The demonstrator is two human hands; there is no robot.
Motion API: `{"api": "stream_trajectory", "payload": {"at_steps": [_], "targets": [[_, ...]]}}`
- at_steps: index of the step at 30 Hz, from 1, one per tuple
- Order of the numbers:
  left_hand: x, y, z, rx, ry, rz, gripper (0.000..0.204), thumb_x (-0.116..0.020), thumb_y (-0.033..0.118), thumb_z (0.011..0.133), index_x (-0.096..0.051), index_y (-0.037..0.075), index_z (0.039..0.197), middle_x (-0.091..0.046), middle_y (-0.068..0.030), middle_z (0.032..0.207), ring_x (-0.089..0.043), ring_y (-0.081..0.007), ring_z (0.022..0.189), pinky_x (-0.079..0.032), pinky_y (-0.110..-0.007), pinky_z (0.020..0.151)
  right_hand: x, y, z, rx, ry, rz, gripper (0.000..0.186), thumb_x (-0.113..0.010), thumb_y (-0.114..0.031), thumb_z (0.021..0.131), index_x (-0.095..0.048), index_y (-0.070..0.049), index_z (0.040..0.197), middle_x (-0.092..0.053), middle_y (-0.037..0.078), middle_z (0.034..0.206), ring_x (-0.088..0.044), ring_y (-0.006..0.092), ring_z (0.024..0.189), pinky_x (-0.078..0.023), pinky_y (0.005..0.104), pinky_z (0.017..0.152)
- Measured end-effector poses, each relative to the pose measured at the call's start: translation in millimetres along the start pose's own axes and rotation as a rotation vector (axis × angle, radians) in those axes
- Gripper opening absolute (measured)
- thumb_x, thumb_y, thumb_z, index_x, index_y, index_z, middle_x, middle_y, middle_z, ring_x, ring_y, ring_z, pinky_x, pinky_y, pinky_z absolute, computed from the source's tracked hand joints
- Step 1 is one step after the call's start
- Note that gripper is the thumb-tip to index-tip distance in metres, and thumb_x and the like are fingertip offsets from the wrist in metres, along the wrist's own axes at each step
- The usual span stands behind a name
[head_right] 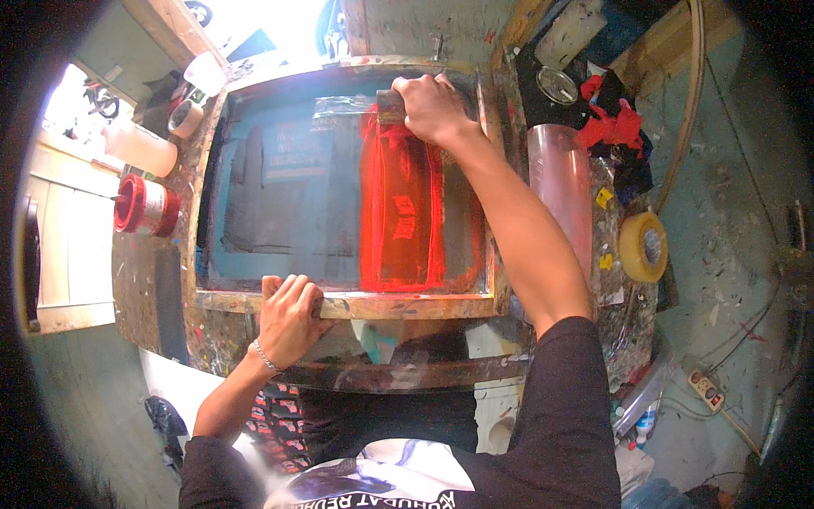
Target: The person places a black rectangular item on a glass surface, aligns it, and uses a red squeegee to pull red ink across a screen-printing frame. The person then lifts the frame, removes the printed item, and places it on a growing stack on the floor.
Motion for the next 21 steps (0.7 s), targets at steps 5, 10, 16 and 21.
{"api": "stream_trajectory", "payload": {"at_steps": [5, 10, 16, 21], "targets": [[-2.8, -1.8, -1.8, 0.011, -0.008, -0.017, 0.046, -0.088, 0.029, 0.060, -0.060, 0.009, 0.091, -0.056, -0.0059, 0.089, -0.057, -0.0267, 0.092, -0.035, -0.042, 0.086, -8.8, -26.1, -38.8, 0.172, 0.190, -0.004, 0.022, -0.056, 0.004, 0.076, -0.062, -0.004, 0.095, -0.067, 0.020, 0.085, -0.066, 0.0418, 0.089, -0.049, 0.0535, 0.082], [-3.9, -0.2, -3.0, 0.011, 0.015, -0.001, 0.049, -0.089, 0.029, 0.057, -0.061, 0.009, 0.091, -0.057, -0.0060, 0.090, -0.057, -0.0267, 0.093, -0.036, -0.041, 0.087, 6.8, -82.7, -140.6, 0.117, 0.105, 0.064, 0.019, -0.057, 0.003, 0.079, -0.062, -0.005, 0.095, -0.067, 0.018, 0.084, -0.065, 0.0379, 0.086, -0.048, 0.0478, 0.084], [-4.7, -0.5, -5.3, -0.016, 0.054, 0.019, 0.049, -0.089, 0.034, 0.061, -0.063, 0.008, 0.093, -0.059, -0.0059, 0.092, -0.058, -0.0263, 0.096, -0.037, -0.041, 0.088, 24.3, -143.2, -227.2, 0.078, 0.039, 0.073, 0.015, -0.058, -0.001, 0.083, -0.061, -0.003, 0.098, -0.065, 0.013, 0.086, -0.064, 0.0318, 0.088, -0.047, 0.0429, 0.089], [19.4, 5.3, 0.5, -0.047, 0.102, -0.038, 0.044, -0.088, 0.033, 0.065, -0.065, 0.009, 0.094, -0.060, -0.0050, 0.091, -0.060, -0.0250, 0.095, -0.036, -0.040, 0.089, 42.5, -153.3, -236.3, 0.156, 0.115, -0.123, 0.021, -0.061, -0.015, 0.086, -0.060, -0.002, 0.101, -0.060, 0.014, 0.092, -0.060, 0.0287, 0.089, -0.046, 0.0423, 0.086]]}}
Point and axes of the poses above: each hand's wrist, its own z-axis towards the middle knuckle, its own x-axis out of the back of the hand, y = z × x, the point moved 7 cm from there along z, towards the middle knuckle
